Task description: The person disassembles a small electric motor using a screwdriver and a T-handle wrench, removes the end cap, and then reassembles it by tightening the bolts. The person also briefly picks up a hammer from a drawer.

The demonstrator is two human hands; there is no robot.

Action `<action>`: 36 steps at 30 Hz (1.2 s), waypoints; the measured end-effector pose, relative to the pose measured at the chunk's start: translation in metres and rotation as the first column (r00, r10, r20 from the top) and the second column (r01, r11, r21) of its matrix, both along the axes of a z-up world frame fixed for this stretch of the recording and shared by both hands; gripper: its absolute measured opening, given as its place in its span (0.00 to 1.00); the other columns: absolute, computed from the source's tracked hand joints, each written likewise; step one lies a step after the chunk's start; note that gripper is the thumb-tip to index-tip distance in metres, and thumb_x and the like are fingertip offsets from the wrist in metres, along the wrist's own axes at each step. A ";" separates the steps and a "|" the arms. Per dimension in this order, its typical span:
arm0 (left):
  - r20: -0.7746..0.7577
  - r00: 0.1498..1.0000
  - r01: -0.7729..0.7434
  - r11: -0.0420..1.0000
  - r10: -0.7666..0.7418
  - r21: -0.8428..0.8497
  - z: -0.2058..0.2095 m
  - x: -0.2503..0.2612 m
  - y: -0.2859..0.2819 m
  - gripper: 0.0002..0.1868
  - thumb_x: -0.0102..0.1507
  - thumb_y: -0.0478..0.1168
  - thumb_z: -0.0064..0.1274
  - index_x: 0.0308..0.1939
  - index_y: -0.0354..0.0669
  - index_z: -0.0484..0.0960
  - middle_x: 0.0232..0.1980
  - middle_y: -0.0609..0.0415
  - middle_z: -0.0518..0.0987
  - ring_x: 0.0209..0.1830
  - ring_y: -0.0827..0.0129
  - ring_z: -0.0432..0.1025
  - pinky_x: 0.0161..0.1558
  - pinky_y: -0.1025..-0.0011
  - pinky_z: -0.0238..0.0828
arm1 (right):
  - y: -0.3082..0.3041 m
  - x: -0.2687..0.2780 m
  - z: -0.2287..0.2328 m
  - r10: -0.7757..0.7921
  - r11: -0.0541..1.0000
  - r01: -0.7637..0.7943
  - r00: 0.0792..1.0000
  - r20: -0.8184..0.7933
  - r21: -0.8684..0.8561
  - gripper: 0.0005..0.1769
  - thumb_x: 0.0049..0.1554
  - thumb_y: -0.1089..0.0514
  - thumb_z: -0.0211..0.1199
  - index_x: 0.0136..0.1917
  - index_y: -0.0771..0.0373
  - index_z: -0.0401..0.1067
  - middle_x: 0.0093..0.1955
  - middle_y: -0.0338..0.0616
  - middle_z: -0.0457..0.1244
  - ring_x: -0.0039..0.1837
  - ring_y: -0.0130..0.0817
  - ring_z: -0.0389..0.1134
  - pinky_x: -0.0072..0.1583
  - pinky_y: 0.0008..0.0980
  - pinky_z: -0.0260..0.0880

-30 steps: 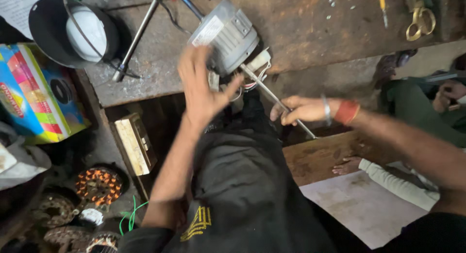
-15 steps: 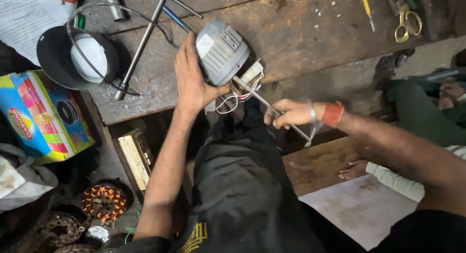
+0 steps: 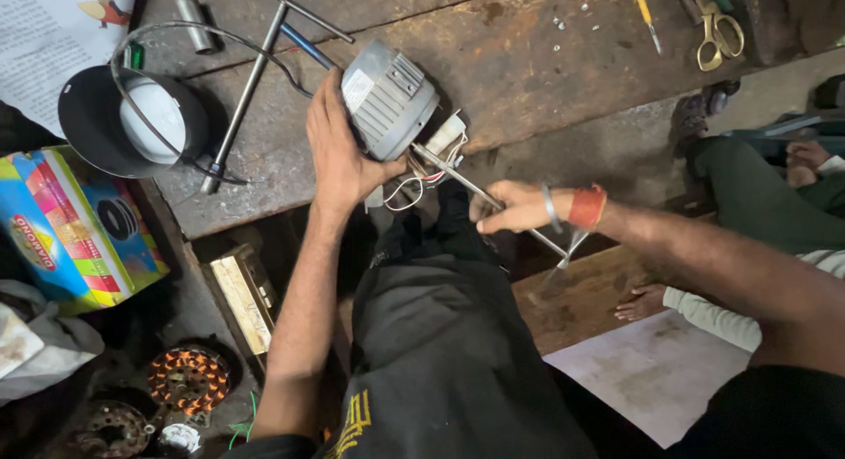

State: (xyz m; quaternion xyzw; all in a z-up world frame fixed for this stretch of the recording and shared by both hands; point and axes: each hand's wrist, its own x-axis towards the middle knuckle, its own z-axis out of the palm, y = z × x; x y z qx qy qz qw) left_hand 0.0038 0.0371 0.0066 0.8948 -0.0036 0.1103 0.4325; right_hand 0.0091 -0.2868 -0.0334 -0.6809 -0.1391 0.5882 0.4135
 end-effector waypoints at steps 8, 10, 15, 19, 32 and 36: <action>-0.006 1.000 0.000 1.000 0.000 -0.008 -0.002 0.001 0.000 0.75 0.35 0.46 0.83 0.78 0.32 0.51 0.73 0.35 0.62 0.74 0.40 0.58 0.75 0.50 0.53 | -0.014 0.021 0.029 0.030 0.991 -0.021 0.997 0.068 -0.130 0.16 0.54 0.57 0.71 0.52 0.71 0.78 0.43 0.51 0.75 0.42 0.31 0.77 0.45 0.28 0.77; -0.007 1.000 0.001 1.000 -0.001 -0.002 -0.003 -0.001 0.000 0.73 0.37 0.45 0.81 0.78 0.32 0.51 0.73 0.35 0.62 0.74 0.40 0.58 0.75 0.50 0.53 | -0.004 0.013 0.037 -0.021 0.962 0.061 0.989 0.149 -0.266 0.21 0.49 0.56 0.78 0.47 0.74 0.75 0.38 0.50 0.72 0.38 0.35 0.75 0.42 0.32 0.75; -0.013 1.000 0.000 1.000 0.001 0.020 -0.003 0.001 0.000 0.71 0.38 0.46 0.79 0.78 0.32 0.51 0.73 0.34 0.62 0.74 0.39 0.58 0.75 0.50 0.53 | 0.012 -0.002 0.039 -0.168 0.946 0.237 0.942 0.291 -0.223 0.19 0.47 0.48 0.73 0.45 0.60 0.73 0.32 0.36 0.66 0.33 0.35 0.71 0.37 0.37 0.73; 0.068 0.998 -0.007 0.999 0.003 0.052 0.002 -0.003 -0.001 0.69 0.41 0.49 0.79 0.78 0.33 0.51 0.76 0.32 0.57 0.77 0.38 0.53 0.77 0.48 0.50 | 0.009 -0.007 0.031 -0.075 0.946 0.226 0.850 0.522 -0.233 0.26 0.51 0.37 0.72 0.38 0.63 0.76 0.29 0.42 0.65 0.33 0.34 0.67 0.40 0.39 0.68; 0.102 0.708 0.434 0.546 -0.698 0.717 0.007 0.006 -0.006 0.22 0.56 0.41 0.54 0.54 0.41 0.84 0.65 0.54 0.78 0.76 0.56 0.61 0.75 0.42 0.54 | -0.166 -0.103 -0.005 -0.570 0.679 0.734 0.507 0.647 0.023 0.27 0.69 0.41 0.62 0.46 0.70 0.71 0.36 0.40 0.64 0.39 0.34 0.63 0.43 0.40 0.65; 0.146 0.711 0.431 0.591 -0.688 0.682 0.006 0.013 -0.014 0.10 0.58 0.39 0.54 0.41 0.40 0.81 0.47 0.51 0.79 0.63 0.57 0.71 0.69 0.48 0.63 | -0.198 -0.226 -0.061 -0.456 0.361 0.904 0.387 0.802 -0.231 0.29 0.67 0.40 0.63 0.43 0.71 0.73 0.32 0.50 0.62 0.37 0.36 0.62 0.42 0.42 0.64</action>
